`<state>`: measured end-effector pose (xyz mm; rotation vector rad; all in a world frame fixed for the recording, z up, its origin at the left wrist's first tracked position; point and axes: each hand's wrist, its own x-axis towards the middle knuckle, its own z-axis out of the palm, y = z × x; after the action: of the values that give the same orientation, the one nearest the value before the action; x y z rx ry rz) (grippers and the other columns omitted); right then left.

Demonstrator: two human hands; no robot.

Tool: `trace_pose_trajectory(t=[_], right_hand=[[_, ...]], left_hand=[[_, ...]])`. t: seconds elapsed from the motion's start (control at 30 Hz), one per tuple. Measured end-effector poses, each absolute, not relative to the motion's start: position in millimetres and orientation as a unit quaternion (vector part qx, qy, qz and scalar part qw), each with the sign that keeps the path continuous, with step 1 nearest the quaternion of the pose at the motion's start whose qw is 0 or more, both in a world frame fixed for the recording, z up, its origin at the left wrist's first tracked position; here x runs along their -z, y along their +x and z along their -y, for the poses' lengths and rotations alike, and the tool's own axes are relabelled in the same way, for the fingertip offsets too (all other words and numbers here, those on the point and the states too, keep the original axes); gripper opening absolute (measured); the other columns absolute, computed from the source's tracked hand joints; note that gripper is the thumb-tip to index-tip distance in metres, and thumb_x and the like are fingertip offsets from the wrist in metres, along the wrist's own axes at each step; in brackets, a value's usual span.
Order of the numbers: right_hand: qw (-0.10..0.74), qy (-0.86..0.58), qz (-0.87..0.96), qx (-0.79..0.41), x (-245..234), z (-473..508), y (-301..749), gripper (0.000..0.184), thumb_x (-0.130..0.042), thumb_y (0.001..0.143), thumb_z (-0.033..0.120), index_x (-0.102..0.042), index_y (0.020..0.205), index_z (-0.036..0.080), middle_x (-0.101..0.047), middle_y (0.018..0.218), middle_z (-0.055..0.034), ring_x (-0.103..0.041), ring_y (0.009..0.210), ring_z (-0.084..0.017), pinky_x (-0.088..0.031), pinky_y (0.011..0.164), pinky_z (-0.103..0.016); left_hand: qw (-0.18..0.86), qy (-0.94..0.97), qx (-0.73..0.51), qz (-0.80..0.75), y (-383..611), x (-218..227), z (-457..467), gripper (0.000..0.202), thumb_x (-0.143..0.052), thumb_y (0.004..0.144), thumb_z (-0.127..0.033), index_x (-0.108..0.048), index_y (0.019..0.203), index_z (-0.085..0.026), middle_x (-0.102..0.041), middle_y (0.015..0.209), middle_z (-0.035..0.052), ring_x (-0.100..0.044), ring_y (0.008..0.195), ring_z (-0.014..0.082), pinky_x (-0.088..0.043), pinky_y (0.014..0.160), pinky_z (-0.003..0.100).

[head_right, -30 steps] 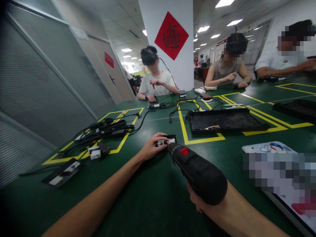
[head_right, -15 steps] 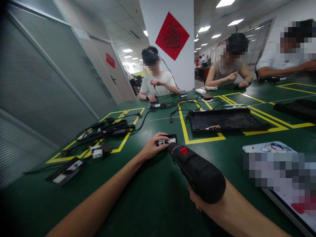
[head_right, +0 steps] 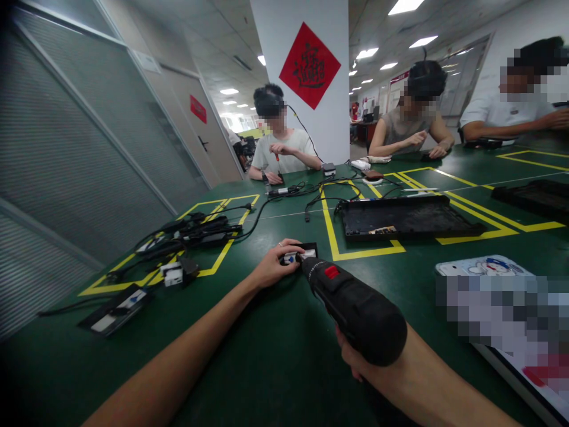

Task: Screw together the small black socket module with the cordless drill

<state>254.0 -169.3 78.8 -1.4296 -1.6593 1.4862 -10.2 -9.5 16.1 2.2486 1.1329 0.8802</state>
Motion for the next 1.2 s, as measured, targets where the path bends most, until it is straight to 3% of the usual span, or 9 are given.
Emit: trace_pose_trajectory(t=[0.6,0.7,0.87,1.2], right_hand=[[0.27,-0.495,0.597,-0.571,-79,169,251,0.022,-0.056,0.083,0.03,-0.062,0.103,0.022,-0.063,0.072,-0.0006,-0.061,0.059,-0.014,-0.052,0.059,-0.029],[0.272,-0.506,0.609,-0.548,-71,168,254,0.021,-0.058,0.082,0.032,-0.062,0.1,0.022,-0.066,0.076,-0.0019,-0.063,0.061,-0.016,-0.054,0.061,-0.031],[0.268,-0.529,0.616,-0.52,-44,162,255,0.017,-0.058,0.08,0.032,-0.065,0.091,0.021,-0.063,0.062,0.0003,-0.06,0.052,-0.016,-0.052,0.054,-0.029],[0.282,-0.522,0.628,-0.504,-44,166,253,0.02,-0.055,0.082,0.033,-0.064,0.097,0.022,-0.067,0.071,-0.0021,-0.062,0.055,-0.016,-0.053,0.054,-0.03]], left_hand=[[0.242,0.817,-0.352,-0.388,-11,-12,7,0.033,-0.064,0.074,-0.015,-0.062,0.106,-0.021,-0.055,0.115,0.0066,-0.051,0.111,0.0209,-0.037,0.102,0.039],[0.244,0.816,-0.359,-0.383,-11,-12,7,0.032,-0.065,0.073,-0.015,-0.06,0.104,-0.02,-0.055,0.114,0.0068,-0.051,0.111,0.0208,-0.037,0.101,0.038],[0.247,0.814,-0.359,-0.383,-11,-12,7,0.029,-0.065,0.073,-0.015,-0.06,0.101,-0.02,-0.055,0.115,0.0073,-0.051,0.111,0.0215,-0.037,0.1,0.039],[0.236,0.817,-0.352,-0.391,-12,-11,6,0.03,-0.066,0.072,-0.017,-0.061,0.101,-0.02,-0.055,0.114,0.0073,-0.052,0.11,0.0222,-0.037,0.099,0.039]])
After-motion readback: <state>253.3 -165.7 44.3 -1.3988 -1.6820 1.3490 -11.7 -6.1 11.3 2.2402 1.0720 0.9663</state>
